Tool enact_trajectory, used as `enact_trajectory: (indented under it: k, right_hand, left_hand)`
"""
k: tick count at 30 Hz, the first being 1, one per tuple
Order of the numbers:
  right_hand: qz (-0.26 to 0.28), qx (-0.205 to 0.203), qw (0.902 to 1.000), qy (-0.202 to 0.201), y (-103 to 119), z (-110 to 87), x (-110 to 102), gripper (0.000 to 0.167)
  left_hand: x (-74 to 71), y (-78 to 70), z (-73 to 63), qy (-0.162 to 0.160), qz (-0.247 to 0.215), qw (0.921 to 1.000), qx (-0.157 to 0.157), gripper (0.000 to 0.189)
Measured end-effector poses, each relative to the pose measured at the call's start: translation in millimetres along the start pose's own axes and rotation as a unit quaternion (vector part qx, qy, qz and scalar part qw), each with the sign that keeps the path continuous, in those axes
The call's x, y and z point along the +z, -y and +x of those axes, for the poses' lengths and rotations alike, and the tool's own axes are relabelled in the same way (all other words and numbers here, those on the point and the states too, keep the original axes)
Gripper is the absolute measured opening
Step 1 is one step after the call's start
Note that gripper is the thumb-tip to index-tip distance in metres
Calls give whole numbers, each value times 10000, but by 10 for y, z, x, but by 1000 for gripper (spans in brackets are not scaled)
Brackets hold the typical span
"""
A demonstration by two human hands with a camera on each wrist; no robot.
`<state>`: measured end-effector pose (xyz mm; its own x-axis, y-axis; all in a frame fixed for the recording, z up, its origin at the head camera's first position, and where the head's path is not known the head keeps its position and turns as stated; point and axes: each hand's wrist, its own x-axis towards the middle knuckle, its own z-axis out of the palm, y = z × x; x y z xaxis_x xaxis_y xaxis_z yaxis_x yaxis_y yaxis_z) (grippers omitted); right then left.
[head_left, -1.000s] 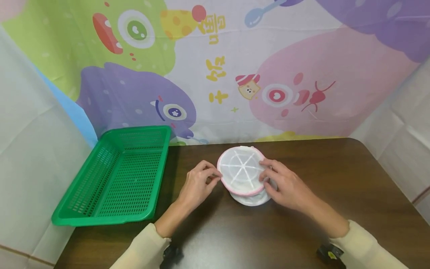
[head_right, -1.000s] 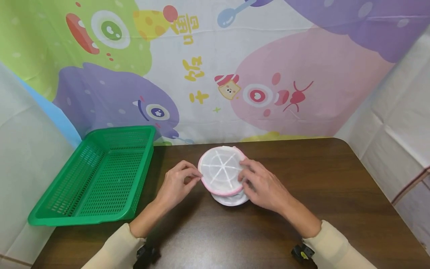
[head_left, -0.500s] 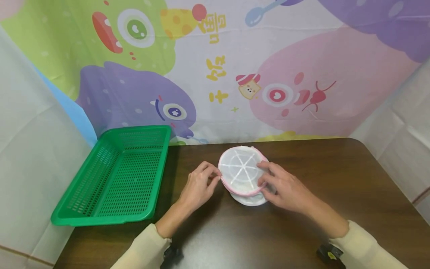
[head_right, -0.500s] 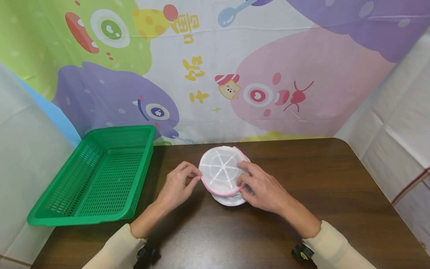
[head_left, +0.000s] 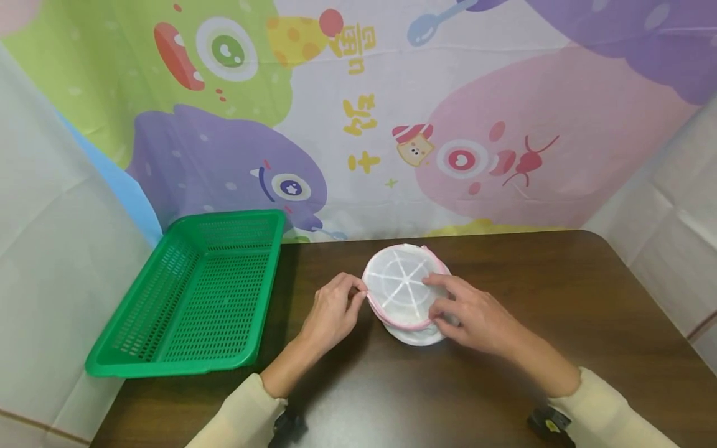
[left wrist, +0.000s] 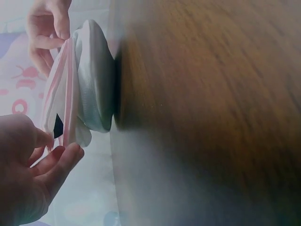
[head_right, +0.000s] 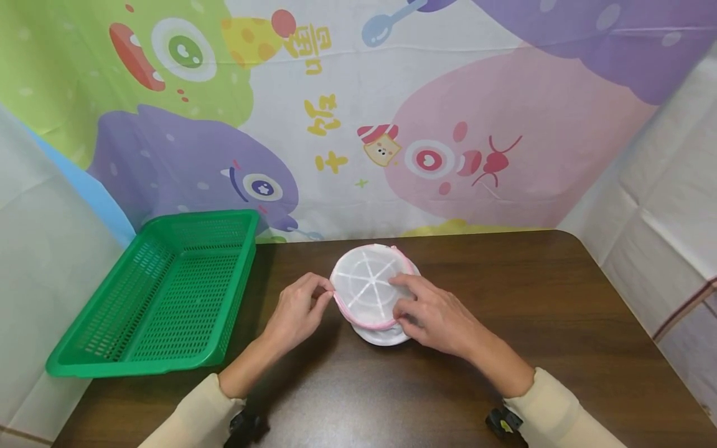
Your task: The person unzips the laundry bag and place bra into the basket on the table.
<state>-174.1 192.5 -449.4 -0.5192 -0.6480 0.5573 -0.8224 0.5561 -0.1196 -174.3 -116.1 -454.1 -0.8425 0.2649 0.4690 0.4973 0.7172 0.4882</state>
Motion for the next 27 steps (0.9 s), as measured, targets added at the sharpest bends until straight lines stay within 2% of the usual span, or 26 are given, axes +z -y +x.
enact_trajectory:
  k: [13,20,27]
  right_hand:
    - [-369,-521,9974,-344,-13,20,14,27]
    - [-344,-404,9983,-251,-11,30,20,23]
    - [-356,-211,9991,-92,8,38,11,28]
  left_hand:
    - [25,-21,-1,24,-55,9999,-101,6]
    - [32,-28,2,87,-184,9995,-232,3]
    - [21,-48,16,141,-337,9985,-403,5]
